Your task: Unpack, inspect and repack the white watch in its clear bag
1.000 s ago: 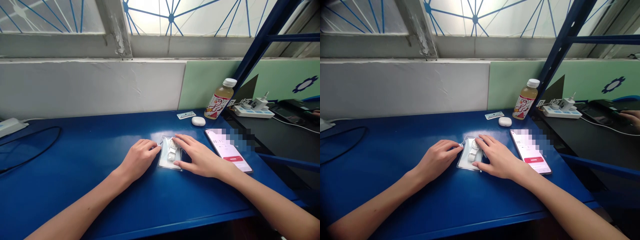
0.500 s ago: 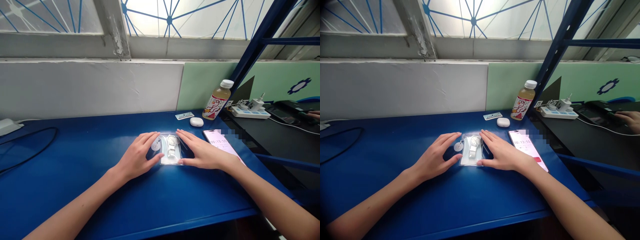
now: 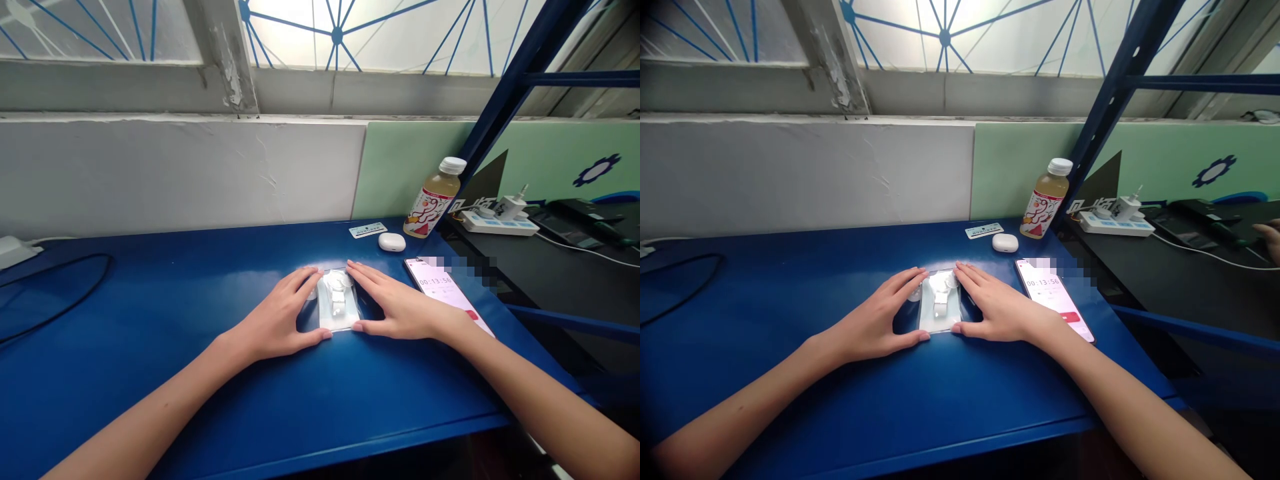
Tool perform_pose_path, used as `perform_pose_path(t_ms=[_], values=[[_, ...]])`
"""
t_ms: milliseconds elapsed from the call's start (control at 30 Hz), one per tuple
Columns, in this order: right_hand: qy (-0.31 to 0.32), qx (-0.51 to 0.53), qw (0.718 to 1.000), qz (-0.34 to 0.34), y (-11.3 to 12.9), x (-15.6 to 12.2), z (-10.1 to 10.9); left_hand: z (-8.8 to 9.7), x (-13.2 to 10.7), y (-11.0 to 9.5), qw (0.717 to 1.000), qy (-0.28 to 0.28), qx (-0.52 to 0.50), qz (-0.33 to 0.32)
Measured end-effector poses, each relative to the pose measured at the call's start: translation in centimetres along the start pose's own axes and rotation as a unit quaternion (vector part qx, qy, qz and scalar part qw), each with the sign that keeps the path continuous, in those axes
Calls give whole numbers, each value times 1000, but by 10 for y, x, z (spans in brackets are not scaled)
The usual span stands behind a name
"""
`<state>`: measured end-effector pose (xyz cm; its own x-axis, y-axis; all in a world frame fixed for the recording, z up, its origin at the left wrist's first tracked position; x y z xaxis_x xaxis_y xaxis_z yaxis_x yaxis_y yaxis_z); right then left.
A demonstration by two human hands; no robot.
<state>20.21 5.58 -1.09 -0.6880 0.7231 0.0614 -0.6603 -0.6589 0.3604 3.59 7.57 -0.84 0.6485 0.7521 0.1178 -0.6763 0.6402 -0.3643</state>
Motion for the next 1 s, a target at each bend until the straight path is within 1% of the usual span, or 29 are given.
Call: perform_pose_path(t_ms=[233,367,433,500,600,700,767,867,1000], values=[[4,8,1000,-8,-3,0,-1,1,1,0,1000,-2,-11,3],[-3,2,1000,3,0,0,-1,-1,1,1,1000,5,-1,6],[-14,-15,1000,10,3,0,1,-1,0,1,1000,7,8,6],[-39,-34,999,12,6,-1,6,1,0,0,1000,3,17,3],[-80,-61,995,7,7,-1,16,7,0,0,1000,-21,19,4],[-107,-85,991,2,8,0,21,12,2,7,997,-65,10,31],[-118,-83,990,-1,9,0,23,12,3,12,996,-78,12,47],[-129,-66,989,-3,11,0,23,7,4,16,997,-54,25,54],[-151,-74,986,3,11,-3,30,2,4,19,997,-16,25,66]])
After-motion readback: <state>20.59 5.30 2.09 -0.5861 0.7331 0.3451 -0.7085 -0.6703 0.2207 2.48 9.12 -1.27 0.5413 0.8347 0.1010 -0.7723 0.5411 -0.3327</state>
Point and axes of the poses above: each hand's wrist, its own x-axis towards the middle knuckle, its own z-axis out of the back of the hand, y = z × x, the point moved 8 cm from there along x, towards the middle knuckle, and after that the axes turned 11 degrees about z, right-handed, at the moved point
